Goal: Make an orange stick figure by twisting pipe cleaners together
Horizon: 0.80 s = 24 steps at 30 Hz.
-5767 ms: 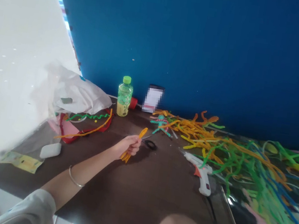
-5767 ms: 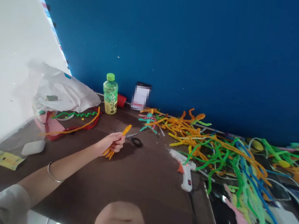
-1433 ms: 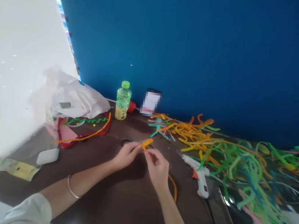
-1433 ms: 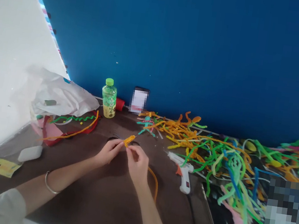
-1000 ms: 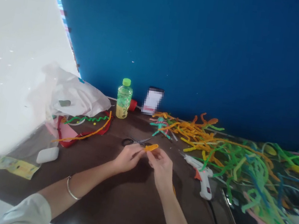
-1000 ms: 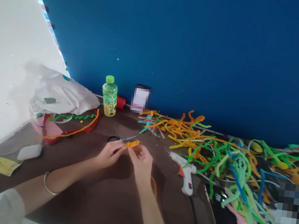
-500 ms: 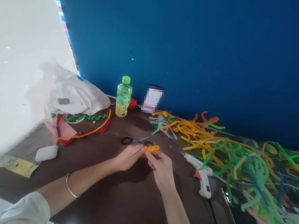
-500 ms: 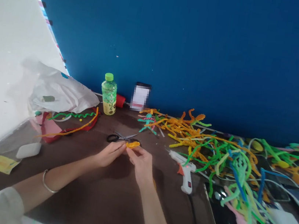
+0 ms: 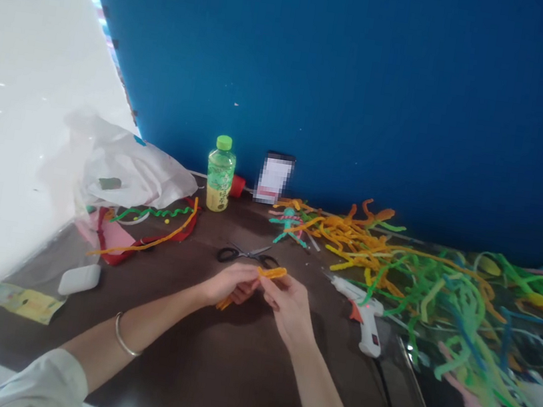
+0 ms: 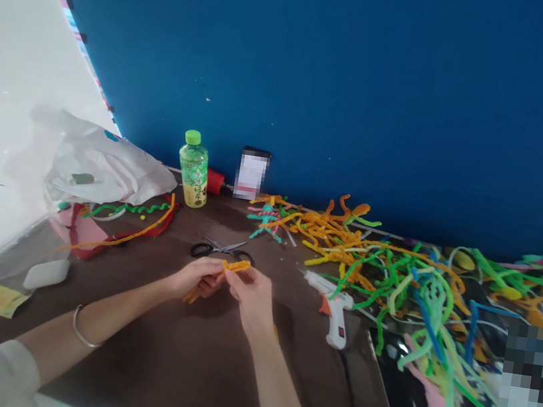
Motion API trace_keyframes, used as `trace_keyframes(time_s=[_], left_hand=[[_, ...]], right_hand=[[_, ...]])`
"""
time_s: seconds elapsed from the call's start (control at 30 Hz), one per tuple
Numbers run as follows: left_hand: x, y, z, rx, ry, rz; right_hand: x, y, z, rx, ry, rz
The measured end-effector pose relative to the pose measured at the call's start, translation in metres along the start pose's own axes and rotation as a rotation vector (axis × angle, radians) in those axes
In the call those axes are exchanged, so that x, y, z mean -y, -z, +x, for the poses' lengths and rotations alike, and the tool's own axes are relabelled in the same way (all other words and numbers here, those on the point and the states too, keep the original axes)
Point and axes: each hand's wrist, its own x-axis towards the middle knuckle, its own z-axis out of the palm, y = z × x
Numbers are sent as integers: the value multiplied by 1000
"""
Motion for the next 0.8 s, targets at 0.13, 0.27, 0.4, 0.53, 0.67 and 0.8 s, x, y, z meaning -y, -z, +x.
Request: trace_keyframes(time_s=[0.13,0.27,0.4,0.53,0.67,0.8], left_hand=[[5,-3,2,-49,-1,-11],[5,-6,2,-87,-48,-31],[3,-7,1,-53,17,-138],[3,-5,2,28,109,-283],[0,-4,1,77,205,-431],[-2,-3,-2,64,287,-523]], right_hand=[[-4,0,0,-21,43,-31],[-6,2,0,-9,112,-153],[-2,4,0,27,217,-332],[4,4,0,38,309,-440],[6,3,0,49,391,-516],[5,0,-2,14,343,-483]])
